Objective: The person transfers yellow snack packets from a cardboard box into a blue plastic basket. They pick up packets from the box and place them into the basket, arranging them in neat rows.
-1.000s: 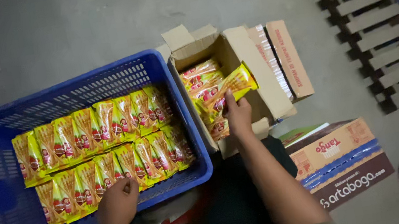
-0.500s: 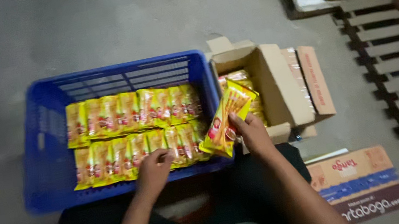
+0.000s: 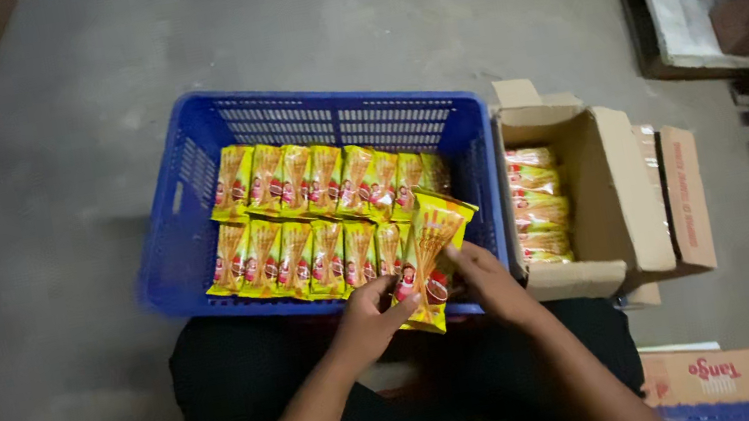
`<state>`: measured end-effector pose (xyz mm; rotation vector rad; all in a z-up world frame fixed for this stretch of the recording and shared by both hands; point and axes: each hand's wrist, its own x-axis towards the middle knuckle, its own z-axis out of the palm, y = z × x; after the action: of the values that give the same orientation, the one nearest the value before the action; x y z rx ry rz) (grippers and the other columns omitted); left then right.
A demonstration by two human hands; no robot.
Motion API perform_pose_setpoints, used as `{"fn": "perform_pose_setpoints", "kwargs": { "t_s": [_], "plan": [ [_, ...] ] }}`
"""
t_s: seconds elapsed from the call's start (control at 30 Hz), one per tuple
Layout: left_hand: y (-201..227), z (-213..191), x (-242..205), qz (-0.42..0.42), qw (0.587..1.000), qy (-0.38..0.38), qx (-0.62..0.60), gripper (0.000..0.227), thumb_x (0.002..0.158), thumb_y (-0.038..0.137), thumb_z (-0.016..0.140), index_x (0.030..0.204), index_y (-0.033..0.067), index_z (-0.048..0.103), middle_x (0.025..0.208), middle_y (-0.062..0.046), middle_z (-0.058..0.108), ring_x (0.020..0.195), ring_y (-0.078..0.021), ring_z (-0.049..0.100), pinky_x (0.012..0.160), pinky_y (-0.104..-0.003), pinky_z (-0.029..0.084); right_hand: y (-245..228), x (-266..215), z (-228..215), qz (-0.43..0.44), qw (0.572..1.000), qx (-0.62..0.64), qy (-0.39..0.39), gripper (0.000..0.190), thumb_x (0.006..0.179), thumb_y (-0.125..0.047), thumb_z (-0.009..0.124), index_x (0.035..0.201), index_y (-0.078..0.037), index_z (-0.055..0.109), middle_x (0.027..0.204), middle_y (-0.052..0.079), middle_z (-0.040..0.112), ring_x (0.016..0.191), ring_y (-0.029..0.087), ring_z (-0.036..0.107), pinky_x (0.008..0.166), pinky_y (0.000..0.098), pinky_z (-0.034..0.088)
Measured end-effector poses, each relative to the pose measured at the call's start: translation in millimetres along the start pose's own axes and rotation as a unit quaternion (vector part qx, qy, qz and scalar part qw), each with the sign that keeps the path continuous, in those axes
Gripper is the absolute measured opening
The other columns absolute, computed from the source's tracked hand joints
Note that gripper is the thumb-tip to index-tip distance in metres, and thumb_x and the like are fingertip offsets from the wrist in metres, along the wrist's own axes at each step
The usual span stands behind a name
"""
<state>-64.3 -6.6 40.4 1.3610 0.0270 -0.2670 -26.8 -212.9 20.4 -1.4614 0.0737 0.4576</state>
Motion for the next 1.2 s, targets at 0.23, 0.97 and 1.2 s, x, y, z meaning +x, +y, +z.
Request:
{"fn": "perform_pose_setpoints", "kwargs": {
  "t_s": [0.23, 0.97, 1.2],
  "plan": [
    [-59.1, -66.0, 30.7, -0.046, 0.993, 0.088, 0.066, 0.014, 0.09, 0.02, 0.077, 0.092, 0.0072, 0.073, 0.084, -0.001, 0.067, 0.079, -0.0156, 0.06, 0.072, -0.029, 0.05, 56.3, 51.1, -54.2, -0.126, 0.805, -0.545, 0.195, 0.057, 0.088, -0.035, 0.076, 0.137, -0.009, 0.062, 0.125, 0.029, 0.059, 0.122, 0.053, 0.056, 0.098, 0.0654, 0.048],
    [-183.7, -73.4, 263.5, -0.22, 0.9, 0.087, 0.366, 0.051, 0.092, 0.061, 0.064, 0.122, 0.0217, 0.075, 0.112, -0.005, 0.077, 0.118, -0.0306, 0.069, 0.098, -0.043, 0.053, 52.9, 62.2, -45.8, 0.06, 0.658, -0.689, 0.297, 0.096, 0.069, -0.04, 0.067, 0.158, -0.015, 0.041, 0.143, 0.01, 0.047, 0.137, 0.041, 0.041, 0.107, 0.0596, 0.036],
    [-158.0, -55.5, 246.9, -0.173, 0.899, 0.164, 0.367, 0.027, 0.092, 0.042, 0.066, 0.096, 0.0192, 0.079, 0.088, -0.003, 0.078, 0.103, -0.0304, 0.074, 0.086, -0.042, 0.058, 63.9, 61.9, -53.0, 0.041, 0.629, -0.714, 0.304, 0.097, 0.064, -0.043, 0.071, 0.154, -0.014, 0.048, 0.14, 0.01, 0.05, 0.134, 0.038, 0.045, 0.105, 0.0574, 0.037]
  ]
}}
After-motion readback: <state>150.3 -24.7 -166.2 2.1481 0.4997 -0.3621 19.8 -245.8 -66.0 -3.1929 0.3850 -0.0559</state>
